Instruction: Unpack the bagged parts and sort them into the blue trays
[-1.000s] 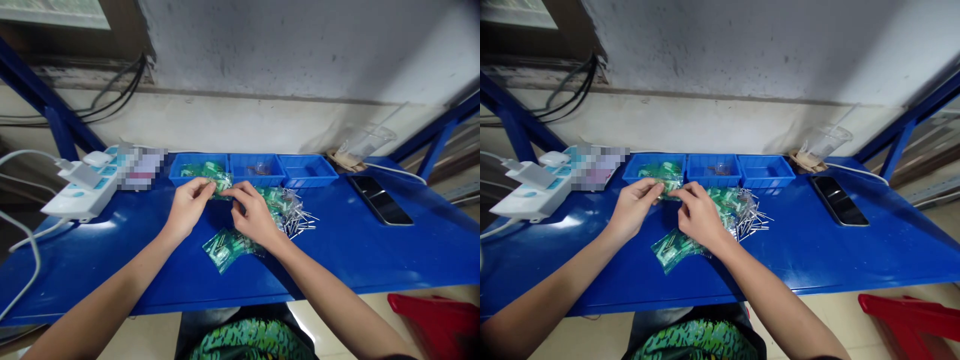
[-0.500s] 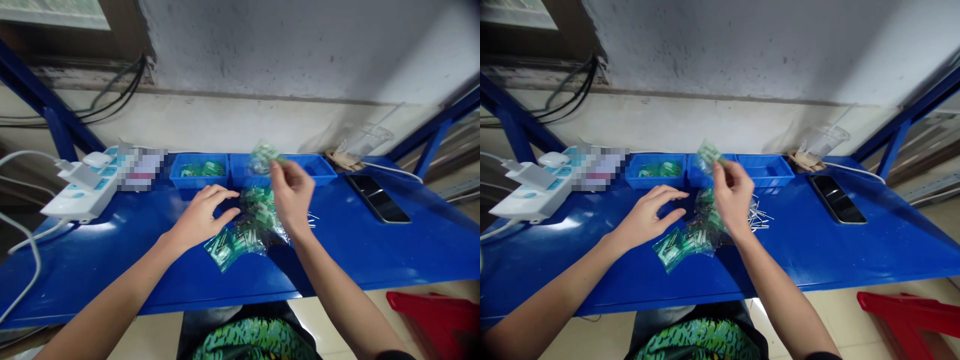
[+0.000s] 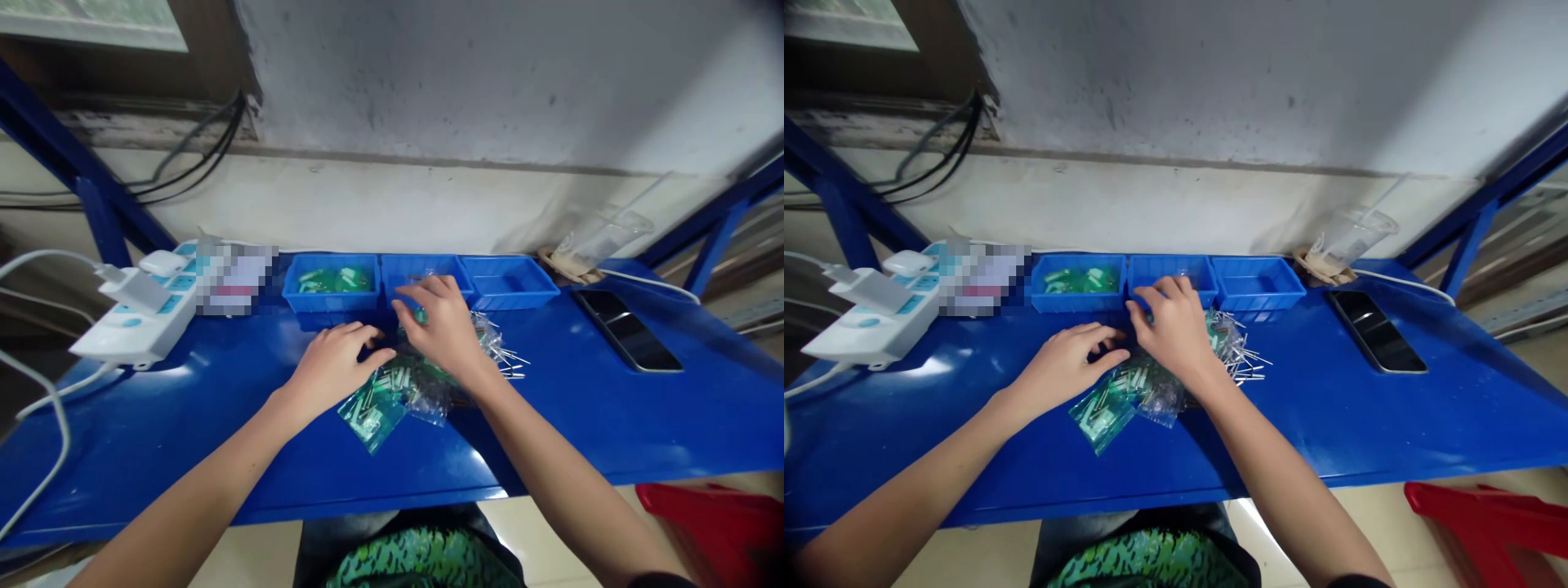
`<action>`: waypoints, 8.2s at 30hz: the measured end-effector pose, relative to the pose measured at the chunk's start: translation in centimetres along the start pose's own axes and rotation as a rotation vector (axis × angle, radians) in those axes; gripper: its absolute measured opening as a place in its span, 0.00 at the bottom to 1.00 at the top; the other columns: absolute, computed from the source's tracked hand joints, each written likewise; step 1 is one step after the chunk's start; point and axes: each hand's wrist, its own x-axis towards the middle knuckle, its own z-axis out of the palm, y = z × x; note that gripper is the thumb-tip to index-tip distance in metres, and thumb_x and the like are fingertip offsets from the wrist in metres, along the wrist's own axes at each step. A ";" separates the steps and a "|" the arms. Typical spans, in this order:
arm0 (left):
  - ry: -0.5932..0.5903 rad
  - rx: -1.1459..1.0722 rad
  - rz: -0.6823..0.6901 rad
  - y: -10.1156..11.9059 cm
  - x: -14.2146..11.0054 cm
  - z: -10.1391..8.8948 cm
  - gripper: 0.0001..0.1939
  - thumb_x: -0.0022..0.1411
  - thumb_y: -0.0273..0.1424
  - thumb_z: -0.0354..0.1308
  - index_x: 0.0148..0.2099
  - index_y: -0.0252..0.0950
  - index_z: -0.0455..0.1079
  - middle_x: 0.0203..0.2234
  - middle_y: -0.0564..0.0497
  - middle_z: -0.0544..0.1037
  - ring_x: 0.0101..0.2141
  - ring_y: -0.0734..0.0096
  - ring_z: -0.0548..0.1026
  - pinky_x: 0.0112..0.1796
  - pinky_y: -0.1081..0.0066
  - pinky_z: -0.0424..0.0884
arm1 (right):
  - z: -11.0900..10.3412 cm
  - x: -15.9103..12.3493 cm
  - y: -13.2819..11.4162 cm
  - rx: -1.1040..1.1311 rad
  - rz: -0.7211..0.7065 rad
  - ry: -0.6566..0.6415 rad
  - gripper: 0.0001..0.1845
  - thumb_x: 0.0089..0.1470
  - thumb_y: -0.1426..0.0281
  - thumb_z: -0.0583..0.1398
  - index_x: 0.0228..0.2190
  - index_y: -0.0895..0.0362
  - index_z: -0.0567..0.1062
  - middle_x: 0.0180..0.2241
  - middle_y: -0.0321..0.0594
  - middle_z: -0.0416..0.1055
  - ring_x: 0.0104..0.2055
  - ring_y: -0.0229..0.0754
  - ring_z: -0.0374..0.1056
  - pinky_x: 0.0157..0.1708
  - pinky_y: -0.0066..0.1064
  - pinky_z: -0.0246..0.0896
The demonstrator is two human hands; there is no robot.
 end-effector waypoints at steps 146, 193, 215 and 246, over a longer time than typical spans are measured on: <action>0.383 -0.196 0.364 -2.1 0.7 -0.4 0.12 0.60 0.30 0.57 0.47 0.41 0.70 0.44 0.48 0.71 0.47 0.63 0.68 0.47 0.61 0.65 | 0.9 -1.1 -1.2 0.888 0.575 -0.175 0.14 0.56 0.63 0.54 0.26 0.58 0.73 0.22 0.35 0.67 0.24 0.34 0.61 0.25 0.28 0.55; 0.584 -0.175 0.312 -0.7 0.8 -0.6 0.05 0.56 0.26 0.58 0.30 0.37 0.65 0.30 0.52 0.67 0.30 0.74 0.67 0.29 0.73 0.65 | -0.8 -1.0 -1.2 0.655 0.341 -0.356 0.26 0.58 0.54 0.48 0.22 0.57 0.73 0.19 0.36 0.67 0.22 0.35 0.61 0.24 0.29 0.52; 0.306 -0.934 -0.148 -1.6 1.6 -0.2 0.09 0.57 0.35 0.59 0.38 0.36 0.71 0.26 0.53 0.71 0.25 0.75 0.68 0.27 0.75 0.63 | 0.1 -1.9 -1.7 0.326 0.088 -0.025 0.11 0.55 0.70 0.54 0.36 0.58 0.75 0.39 0.44 0.64 0.42 0.42 0.62 0.42 0.34 0.59; 0.494 -0.881 -0.008 -1.1 1.4 0.1 0.07 0.56 0.31 0.60 0.40 0.38 0.72 0.34 0.51 0.76 0.35 0.70 0.73 0.32 0.73 0.68 | -0.3 -1.8 -2.0 0.435 0.032 0.023 0.13 0.58 0.68 0.52 0.35 0.59 0.75 0.37 0.43 0.63 0.42 0.40 0.62 0.46 0.34 0.59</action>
